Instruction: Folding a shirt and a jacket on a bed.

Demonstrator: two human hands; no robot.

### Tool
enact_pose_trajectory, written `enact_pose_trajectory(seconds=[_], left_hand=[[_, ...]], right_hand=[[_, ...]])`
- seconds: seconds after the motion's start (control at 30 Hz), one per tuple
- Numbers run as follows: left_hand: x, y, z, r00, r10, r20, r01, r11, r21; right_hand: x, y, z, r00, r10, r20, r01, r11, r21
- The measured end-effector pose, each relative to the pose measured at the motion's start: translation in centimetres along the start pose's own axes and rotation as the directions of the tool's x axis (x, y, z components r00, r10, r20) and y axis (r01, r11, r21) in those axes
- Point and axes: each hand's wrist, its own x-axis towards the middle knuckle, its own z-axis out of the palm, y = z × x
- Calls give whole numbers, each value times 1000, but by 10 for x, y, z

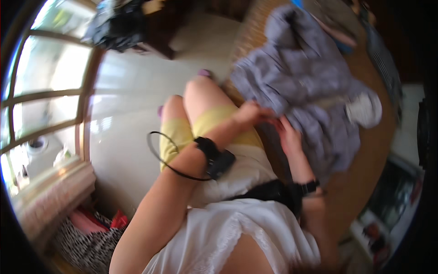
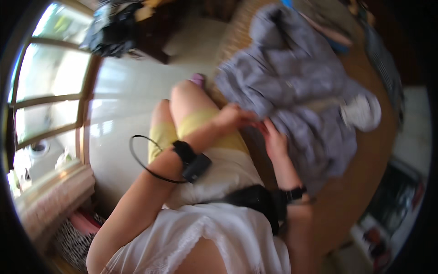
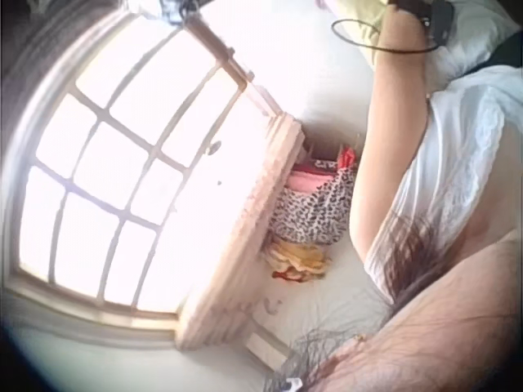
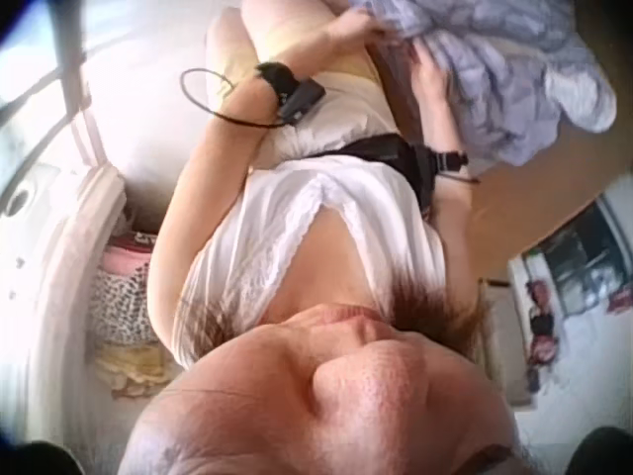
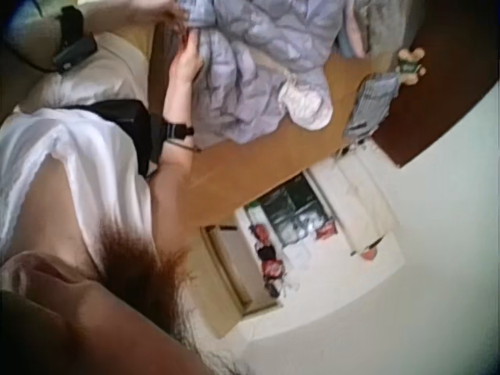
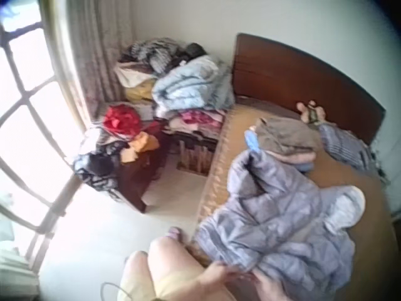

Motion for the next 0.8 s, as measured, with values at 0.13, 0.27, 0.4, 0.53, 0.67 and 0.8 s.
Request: enact_pose_trajectory(seconds=[0.13, 0.27, 0.4, 0.53, 0.67, 0.8], left_hand=[[10, -1, -15, 995, -57, 82, 68, 988, -136], [13, -7, -9, 991, -86, 104, 108, 968, -228], [2, -5, -7, 980, -91, 175, 117, 982, -148], [0, -5, -8, 969, -75, 237, 102, 989, -104], [0, -5, -5, 964, -93, 248, 110, 992, -57], [4, -8, -16, 976, -111, 189, 118, 993, -26]], right_hand=[[-5, -3, 11, 1000, -30, 4, 29, 998, 59], [-11, 1, 0, 997, -66, 46, 60, 991, 123], [-17, 4, -1, 997, -53, 49, 44, 984, 170], [-10, 10, -6, 997, -13, 77, -5, 975, 220], [1, 14, -17, 982, 31, 184, -86, 950, 299], [0, 13, -17, 953, 37, 301, -157, 910, 384]])
